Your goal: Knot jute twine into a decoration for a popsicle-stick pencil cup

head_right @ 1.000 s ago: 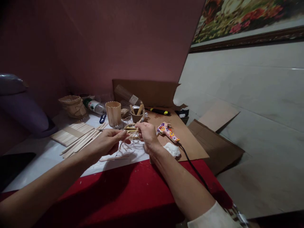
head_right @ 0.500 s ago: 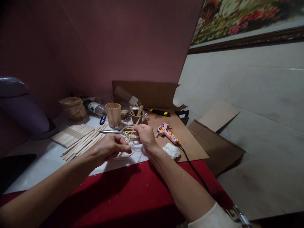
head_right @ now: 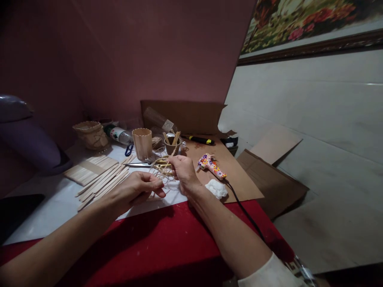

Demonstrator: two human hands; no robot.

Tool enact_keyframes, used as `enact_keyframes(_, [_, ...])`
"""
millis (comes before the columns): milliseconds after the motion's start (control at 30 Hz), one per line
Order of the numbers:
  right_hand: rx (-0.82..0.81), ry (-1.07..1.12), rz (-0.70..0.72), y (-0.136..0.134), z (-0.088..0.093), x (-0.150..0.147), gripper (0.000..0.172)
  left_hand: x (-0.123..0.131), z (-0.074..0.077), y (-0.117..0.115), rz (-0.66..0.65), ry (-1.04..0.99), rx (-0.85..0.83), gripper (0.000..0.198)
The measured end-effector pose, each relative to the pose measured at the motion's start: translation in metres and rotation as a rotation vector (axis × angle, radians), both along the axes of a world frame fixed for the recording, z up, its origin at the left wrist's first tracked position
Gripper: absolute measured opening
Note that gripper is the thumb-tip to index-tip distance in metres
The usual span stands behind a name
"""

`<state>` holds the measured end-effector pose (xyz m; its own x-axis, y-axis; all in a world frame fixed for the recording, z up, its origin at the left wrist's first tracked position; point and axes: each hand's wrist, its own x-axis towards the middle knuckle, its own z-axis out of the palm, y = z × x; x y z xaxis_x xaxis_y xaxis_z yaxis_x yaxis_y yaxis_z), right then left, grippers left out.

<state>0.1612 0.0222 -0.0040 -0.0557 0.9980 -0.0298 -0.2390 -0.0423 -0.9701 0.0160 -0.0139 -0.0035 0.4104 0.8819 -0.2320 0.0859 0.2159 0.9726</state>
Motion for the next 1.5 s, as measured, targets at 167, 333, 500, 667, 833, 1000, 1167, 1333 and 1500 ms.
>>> enact_keyframes(167, [-0.015,0.018,-0.006,0.002,0.000,0.002,0.020,-0.004,-0.005,0.003,-0.020,-0.060,-0.058,0.046])
enact_keyframes(333, [-0.010,0.036,-0.073,0.009,-0.002,0.007,0.017,-0.009,-0.011,0.004,-0.087,-0.067,-0.089,0.051])
enact_keyframes(500, [-0.008,0.061,-0.105,0.013,-0.004,0.011,0.016,-0.012,-0.008,0.002,-0.138,-0.058,-0.117,0.046])
enact_keyframes(667, [-0.012,0.052,-0.113,0.012,-0.004,0.010,0.015,-0.012,-0.005,0.002,-0.149,-0.001,-0.100,0.037])
enact_keyframes(833, [-0.017,0.059,-0.106,0.009,-0.002,0.008,0.015,-0.012,-0.009,0.004,-0.104,-0.015,-0.054,0.023])
enact_keyframes(1000, [-0.015,0.042,-0.095,0.008,-0.001,0.007,0.016,-0.011,-0.010,0.004,-0.053,-0.012,-0.071,0.020])
enact_keyframes(1167, [-0.010,0.053,-0.103,0.009,-0.002,0.008,0.014,-0.009,-0.010,0.001,-0.085,-0.066,-0.066,0.024])
enact_keyframes(1333, [-0.001,0.058,-0.092,0.008,-0.002,0.007,0.015,-0.007,-0.014,0.001,-0.129,-0.128,-0.090,0.024])
enact_keyframes(1500, [-0.022,0.049,-0.121,0.009,-0.002,0.007,0.016,-0.008,-0.018,0.003,-0.131,-0.133,-0.098,0.026])
